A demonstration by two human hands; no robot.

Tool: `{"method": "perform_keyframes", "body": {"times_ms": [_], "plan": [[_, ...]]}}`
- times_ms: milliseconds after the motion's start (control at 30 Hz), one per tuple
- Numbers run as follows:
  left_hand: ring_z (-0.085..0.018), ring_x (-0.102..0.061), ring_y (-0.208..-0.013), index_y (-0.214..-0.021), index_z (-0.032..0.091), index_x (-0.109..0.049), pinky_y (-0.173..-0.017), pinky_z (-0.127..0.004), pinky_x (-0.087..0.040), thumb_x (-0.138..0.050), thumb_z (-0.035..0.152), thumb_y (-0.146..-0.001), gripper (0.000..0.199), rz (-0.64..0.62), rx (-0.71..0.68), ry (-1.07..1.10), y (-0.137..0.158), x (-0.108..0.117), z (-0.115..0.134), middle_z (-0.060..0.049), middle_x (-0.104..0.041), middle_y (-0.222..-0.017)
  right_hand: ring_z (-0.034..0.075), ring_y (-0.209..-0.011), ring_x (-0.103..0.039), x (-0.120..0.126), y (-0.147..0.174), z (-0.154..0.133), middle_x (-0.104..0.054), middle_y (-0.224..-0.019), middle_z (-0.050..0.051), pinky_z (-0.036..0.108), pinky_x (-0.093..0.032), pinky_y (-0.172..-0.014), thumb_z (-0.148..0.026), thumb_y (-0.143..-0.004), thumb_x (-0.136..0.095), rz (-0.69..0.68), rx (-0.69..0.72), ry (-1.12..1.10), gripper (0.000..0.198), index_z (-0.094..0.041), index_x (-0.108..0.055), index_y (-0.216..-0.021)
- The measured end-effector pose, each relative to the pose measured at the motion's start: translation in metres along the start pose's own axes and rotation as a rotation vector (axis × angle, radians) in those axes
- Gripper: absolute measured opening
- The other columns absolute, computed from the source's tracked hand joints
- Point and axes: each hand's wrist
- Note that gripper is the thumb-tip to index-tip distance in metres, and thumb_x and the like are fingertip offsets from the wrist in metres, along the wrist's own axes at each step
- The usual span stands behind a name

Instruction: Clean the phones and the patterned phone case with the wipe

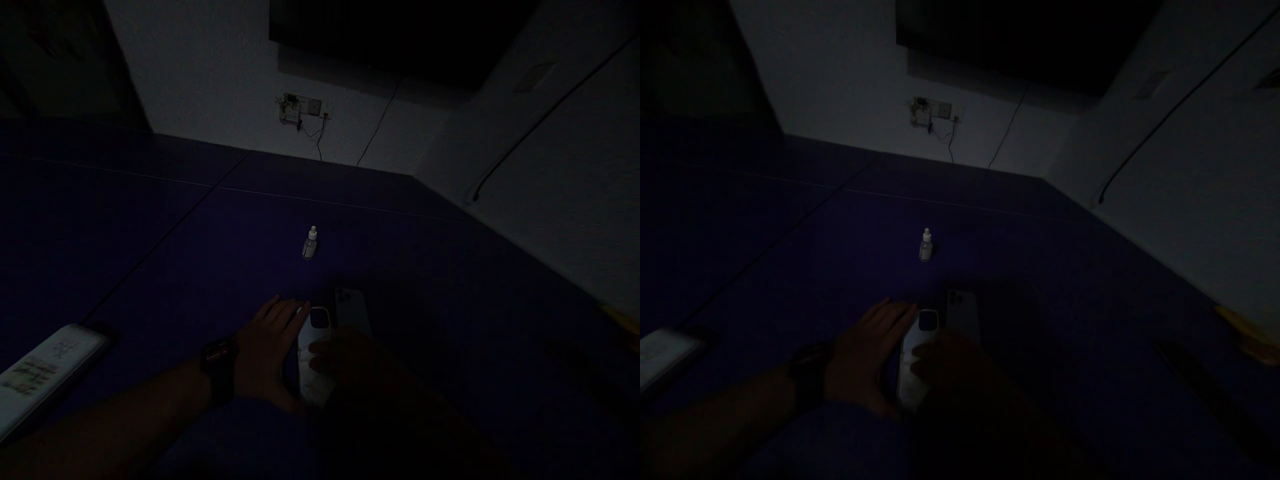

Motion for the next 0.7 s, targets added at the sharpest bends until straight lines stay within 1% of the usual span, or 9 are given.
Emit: {"method": "perform_keyframes", "body": {"times_ms": [100,167,300,400,467,533,700], "plan": [[-0.047,-0.038,-0.14,-0.159,0.014,-0.009,-0.117,-0.068,-0.021,-0.07,0.085,-0.051,0.143,-0.011,0.006,-0.001,0.0,0.001,0.0,-0.026,-0.039,-0.153,0.03,-0.125,-0.053,0.005,0.003,-0.001,-0.064,-0.138,0.005,0.049,-0.04,-0.101,-0.044,-0.093,-0.063,0.031,-0.009,0.013,0.031,-0.028,-0.068,-0.119],[-0.046,-0.038,-0.141,-0.159,0.014,-0.009,-0.117,-0.068,-0.02,-0.07,0.086,-0.052,0.142,-0.017,0.004,-0.001,-0.001,0.003,0.001,-0.026,-0.039,-0.153,0.031,-0.126,-0.051,0.004,0.003,-0.002,-0.061,-0.141,0.005,0.051,-0.037,-0.101,-0.045,-0.094,-0.062,0.067,-0.003,0.031,0.032,-0.031,-0.066,-0.123],[-0.046,-0.038,-0.141,-0.158,0.014,-0.009,-0.117,-0.069,-0.021,-0.068,0.088,-0.053,0.142,-0.033,0.001,-0.006,-0.001,0.005,0.001,-0.027,-0.038,-0.154,0.025,-0.113,-0.058,-0.007,-0.001,-0.002,-0.069,-0.13,0.002,0.045,-0.037,-0.096,-0.037,-0.1,-0.057,0.072,0.003,0.059,0.025,-0.032,-0.065,-0.123],[-0.046,-0.039,-0.14,-0.159,0.016,-0.009,-0.117,-0.068,-0.022,-0.067,0.09,-0.053,0.141,-0.018,-0.011,-0.016,0.0,0.005,0.0,-0.025,-0.039,-0.154,0.022,-0.104,-0.06,-0.014,-0.005,0.001,-0.071,-0.124,0.001,0.042,-0.038,-0.09,-0.036,-0.101,-0.057,0.111,0.073,0.094,0.02,-0.03,-0.066,-0.118],[-0.046,-0.039,-0.14,-0.159,0.018,-0.01,-0.117,-0.068,-0.022,-0.066,0.09,-0.054,0.139,-0.007,-0.02,-0.02,0.0,0.004,-0.001,-0.024,-0.039,-0.154,0.021,-0.096,-0.061,-0.017,-0.007,0.003,-0.073,-0.119,0.001,0.04,-0.039,-0.086,-0.035,-0.101,-0.057,0.119,0.11,0.117,0.018,-0.027,-0.066,-0.115],[-0.046,-0.039,-0.14,-0.159,0.017,-0.011,-0.117,-0.067,-0.022,-0.067,0.09,-0.054,0.139,0.0,-0.021,-0.017,0.0,0.004,-0.001,-0.023,-0.04,-0.153,0.02,-0.09,-0.06,-0.018,-0.008,0.003,-0.074,-0.113,0.003,0.038,-0.041,-0.083,-0.032,-0.101,-0.057,0.109,0.116,0.121,0.017,-0.025,-0.066,-0.113],[-0.046,-0.04,-0.14,-0.158,0.017,-0.014,-0.117,-0.068,-0.022,-0.068,0.088,-0.052,0.139,0.005,-0.015,-0.011,0.0,0.003,0.0,-0.024,-0.04,-0.153,0.019,-0.082,-0.059,-0.022,-0.009,0.002,-0.074,-0.114,0.007,0.034,-0.046,-0.075,-0.026,-0.099,-0.059,0.105,0.114,0.11,0.022,-0.021,-0.065,-0.119]]}}
Point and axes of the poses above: each hand's wrist, its own y-axis away from the middle knuckle, its own x-axis out of the back of the hand, z = x × y
